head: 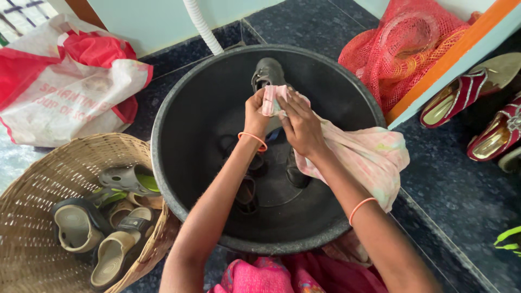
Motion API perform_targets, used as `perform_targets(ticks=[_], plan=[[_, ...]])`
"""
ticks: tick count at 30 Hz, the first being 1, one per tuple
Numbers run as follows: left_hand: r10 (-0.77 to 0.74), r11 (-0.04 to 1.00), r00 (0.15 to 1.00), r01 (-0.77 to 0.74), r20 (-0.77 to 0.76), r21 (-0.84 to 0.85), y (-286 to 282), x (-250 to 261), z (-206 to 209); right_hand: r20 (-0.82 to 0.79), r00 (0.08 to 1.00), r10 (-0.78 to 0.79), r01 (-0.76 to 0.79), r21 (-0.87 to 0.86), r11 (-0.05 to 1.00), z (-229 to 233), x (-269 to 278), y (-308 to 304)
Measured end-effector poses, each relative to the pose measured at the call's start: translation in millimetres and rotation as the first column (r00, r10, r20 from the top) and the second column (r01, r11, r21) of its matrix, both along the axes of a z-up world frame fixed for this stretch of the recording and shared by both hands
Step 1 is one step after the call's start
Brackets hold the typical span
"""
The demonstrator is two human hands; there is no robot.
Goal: The person cleans various footwear by wiping a shoe and sandals with a cloth and then placing them onto a shelf.
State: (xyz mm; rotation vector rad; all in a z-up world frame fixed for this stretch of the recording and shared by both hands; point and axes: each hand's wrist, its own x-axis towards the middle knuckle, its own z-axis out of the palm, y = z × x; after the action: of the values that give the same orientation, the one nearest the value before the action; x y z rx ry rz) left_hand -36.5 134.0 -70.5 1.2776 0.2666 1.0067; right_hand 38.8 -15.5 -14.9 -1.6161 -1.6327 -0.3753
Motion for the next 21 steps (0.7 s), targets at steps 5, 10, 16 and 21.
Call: perform_targets(ticks=[5, 10, 16, 21], plan=[[0.003, 0.996, 0.999, 0.002, -0.052, 0.092, -10.1, 0.4, 17.9, -0.233, 0.972, 0.007, -0.015, -0.035, 0.999, -11.6, 20.4, 2.7], [-0.031, 0.98, 0.975, 0.073, -0.22, 0.184, -28.1, -14.8, 49.9, -0.224, 0.974, 0.04, -0.048, -0.029, 0.998, -9.3, 37.8, -6.4], [-0.111, 0.916, 0.957, 0.203, -0.269, 0.345, -14.6, -38.5, 72.9, -0.26, 0.964, 0.055, -0.038, 0.069, 0.997, -8.6, 47.5, -0.5], [-0.236, 0.834, 0.882, 0.399, -0.407, 0.381, -12.0, -60.6, 91.7, -0.599, 0.782, 0.17, -0.055, 0.206, 0.977, -13.9, 68.0, -2.8]])
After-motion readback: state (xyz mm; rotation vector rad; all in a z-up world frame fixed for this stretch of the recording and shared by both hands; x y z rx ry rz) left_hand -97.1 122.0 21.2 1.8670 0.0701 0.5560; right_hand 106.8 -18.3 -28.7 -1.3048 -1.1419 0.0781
